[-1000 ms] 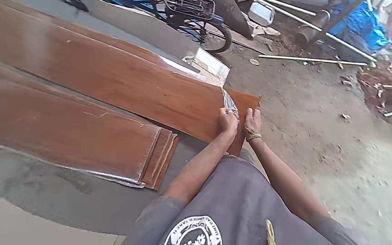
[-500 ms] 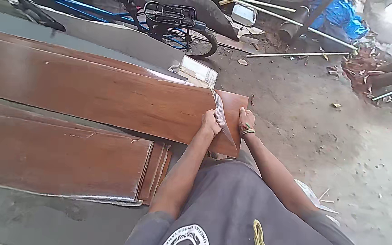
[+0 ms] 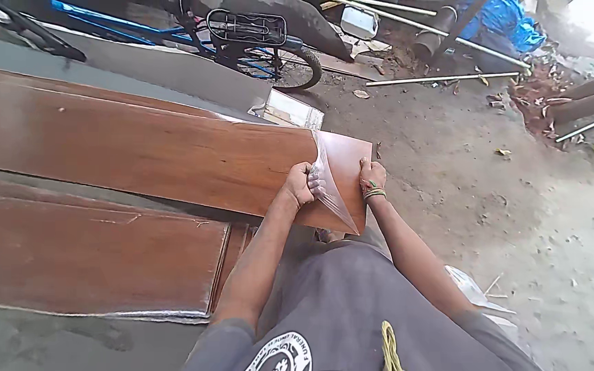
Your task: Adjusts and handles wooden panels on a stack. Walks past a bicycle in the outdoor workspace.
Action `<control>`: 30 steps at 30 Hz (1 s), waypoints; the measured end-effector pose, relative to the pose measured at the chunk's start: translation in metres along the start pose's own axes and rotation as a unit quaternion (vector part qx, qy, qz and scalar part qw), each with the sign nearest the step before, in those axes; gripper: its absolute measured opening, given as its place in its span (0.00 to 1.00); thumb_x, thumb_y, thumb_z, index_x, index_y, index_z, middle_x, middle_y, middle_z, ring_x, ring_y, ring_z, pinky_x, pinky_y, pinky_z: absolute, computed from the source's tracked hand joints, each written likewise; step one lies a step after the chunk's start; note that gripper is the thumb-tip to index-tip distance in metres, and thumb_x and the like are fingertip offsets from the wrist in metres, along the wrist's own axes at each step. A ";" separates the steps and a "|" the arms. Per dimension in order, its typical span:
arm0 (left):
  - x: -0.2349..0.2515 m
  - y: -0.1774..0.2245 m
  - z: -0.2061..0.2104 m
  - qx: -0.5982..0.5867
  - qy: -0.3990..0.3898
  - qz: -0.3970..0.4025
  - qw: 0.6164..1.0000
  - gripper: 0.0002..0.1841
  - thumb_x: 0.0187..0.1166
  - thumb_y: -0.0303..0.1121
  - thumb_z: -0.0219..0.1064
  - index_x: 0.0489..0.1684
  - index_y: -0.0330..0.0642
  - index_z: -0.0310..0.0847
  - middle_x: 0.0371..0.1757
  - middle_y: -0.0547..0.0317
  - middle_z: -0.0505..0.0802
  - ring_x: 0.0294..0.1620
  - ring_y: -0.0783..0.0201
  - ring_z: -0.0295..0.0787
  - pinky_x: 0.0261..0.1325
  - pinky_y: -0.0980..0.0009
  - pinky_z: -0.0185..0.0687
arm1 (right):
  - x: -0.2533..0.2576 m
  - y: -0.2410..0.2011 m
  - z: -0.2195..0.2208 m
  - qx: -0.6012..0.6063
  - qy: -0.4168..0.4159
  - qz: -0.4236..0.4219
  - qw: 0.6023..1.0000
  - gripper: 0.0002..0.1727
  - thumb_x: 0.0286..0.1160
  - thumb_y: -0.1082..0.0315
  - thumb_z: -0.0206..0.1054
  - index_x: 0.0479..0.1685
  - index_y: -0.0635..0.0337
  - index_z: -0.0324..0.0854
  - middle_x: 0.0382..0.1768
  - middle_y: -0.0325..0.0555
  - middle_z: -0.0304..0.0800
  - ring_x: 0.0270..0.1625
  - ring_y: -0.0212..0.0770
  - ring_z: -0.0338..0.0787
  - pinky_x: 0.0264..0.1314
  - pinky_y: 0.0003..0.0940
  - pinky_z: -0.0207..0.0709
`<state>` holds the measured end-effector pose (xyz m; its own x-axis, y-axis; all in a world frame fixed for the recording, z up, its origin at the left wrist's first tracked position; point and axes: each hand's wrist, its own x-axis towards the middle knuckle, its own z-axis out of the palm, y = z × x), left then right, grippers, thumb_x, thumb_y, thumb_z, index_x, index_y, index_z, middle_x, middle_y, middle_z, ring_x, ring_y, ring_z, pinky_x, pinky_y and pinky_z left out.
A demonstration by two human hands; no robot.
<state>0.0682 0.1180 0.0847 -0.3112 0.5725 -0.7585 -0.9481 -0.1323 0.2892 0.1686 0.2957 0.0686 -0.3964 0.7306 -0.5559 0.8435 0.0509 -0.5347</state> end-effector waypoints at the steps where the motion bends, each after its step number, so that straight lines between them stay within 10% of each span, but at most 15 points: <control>1: -0.001 0.001 -0.003 -0.003 -0.015 -0.004 1.000 0.23 0.87 0.39 0.37 0.13 0.52 0.62 0.08 0.69 0.65 0.07 0.71 0.60 0.12 0.76 0.61 | 0.001 0.000 0.000 -0.001 0.003 -0.001 1.000 0.28 0.91 0.47 0.53 0.47 0.65 0.87 0.51 0.61 0.92 0.62 0.56 0.90 0.67 0.57 0.78; 9: -0.023 0.000 -0.009 0.014 -0.161 -0.017 0.987 0.26 0.83 0.41 0.32 0.12 0.53 0.67 0.10 0.71 0.69 0.09 0.74 0.62 0.14 0.77 0.62 | 0.009 -0.003 -0.002 -0.055 0.051 -0.021 0.997 0.34 0.94 0.44 0.41 0.52 0.63 0.86 0.55 0.62 0.92 0.65 0.59 0.90 0.68 0.60 0.78; 30: -0.080 0.021 -0.021 0.049 -0.036 0.003 0.998 0.20 0.82 0.36 0.37 0.17 0.52 0.66 0.10 0.70 0.66 0.07 0.74 0.59 0.11 0.78 0.57 | 0.011 0.001 -0.004 -0.127 0.044 0.025 0.991 0.36 0.94 0.42 0.36 0.64 0.60 0.82 0.62 0.59 0.91 0.70 0.57 0.88 0.71 0.58 0.78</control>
<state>0.0717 0.0524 0.1390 -0.3081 0.6285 -0.7141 -0.9341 -0.0576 0.3523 0.1670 0.3068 0.0645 -0.3280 0.7920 -0.5149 0.9299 0.1747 -0.3237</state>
